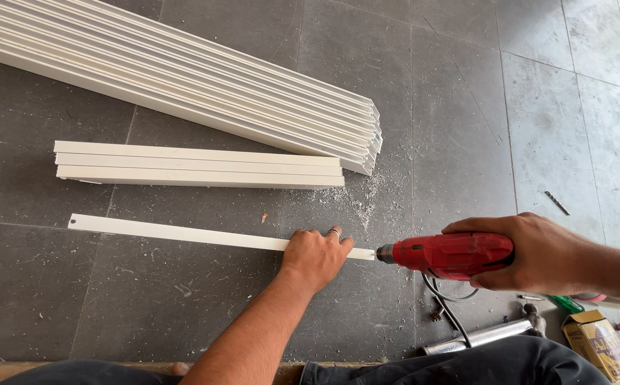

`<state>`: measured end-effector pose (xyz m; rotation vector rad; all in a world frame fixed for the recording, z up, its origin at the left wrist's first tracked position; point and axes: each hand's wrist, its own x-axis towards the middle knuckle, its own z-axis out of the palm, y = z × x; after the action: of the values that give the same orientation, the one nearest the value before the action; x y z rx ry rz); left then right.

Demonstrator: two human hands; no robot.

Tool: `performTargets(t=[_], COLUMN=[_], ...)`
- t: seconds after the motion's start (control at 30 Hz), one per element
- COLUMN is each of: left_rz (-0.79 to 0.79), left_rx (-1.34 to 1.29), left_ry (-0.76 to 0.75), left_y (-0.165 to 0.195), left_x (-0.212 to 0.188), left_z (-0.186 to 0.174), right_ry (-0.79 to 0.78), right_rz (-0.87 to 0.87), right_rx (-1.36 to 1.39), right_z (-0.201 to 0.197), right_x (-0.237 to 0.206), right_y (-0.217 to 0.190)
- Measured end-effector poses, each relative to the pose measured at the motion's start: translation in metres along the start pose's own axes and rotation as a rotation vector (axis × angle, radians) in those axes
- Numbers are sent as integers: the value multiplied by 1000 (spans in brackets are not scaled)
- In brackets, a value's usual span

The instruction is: The person sits on the floor and uses a red corded drill to make holes in white plastic strips. They hold each strip with one hand and drill with the other, then place the drilled strip aside and pick up the next one.

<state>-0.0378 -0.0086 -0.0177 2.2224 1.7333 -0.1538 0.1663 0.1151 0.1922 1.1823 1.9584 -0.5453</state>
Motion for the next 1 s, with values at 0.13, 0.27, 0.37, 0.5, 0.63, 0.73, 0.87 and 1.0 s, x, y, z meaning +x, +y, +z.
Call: performTargets(t=[0.13, 0.27, 0.37, 0.5, 0.63, 0.73, 0.87, 1.0], left_rz=[0, 1, 12, 5, 4, 3, 0, -5], left_rx=[3, 3, 12, 9, 9, 11, 13, 8], left_ry=[18, 0, -6, 1, 0, 22, -3, 9], left_y=[0, 1, 1, 0, 0, 1, 1, 1], left_x=[0, -1, -1, -1, 0, -1, 0, -1], left_z=[1, -1, -2, -2, 0, 0, 0, 0], right_ry=[-13, 13, -2, -19, 20, 38, -20, 50], right_rz=[54, 28, 13, 18, -7, -36, 52, -92], right_rx=[-34, -12, -12, -54, -35, -40, -41, -31], right_z=[1, 1, 0, 0, 2, 3, 3, 4], right_x=[-5, -8, -7, -6, -10, -11, -9, -7], right_y=[-5, -7, -8, -9, -9, -9, -5, -3])
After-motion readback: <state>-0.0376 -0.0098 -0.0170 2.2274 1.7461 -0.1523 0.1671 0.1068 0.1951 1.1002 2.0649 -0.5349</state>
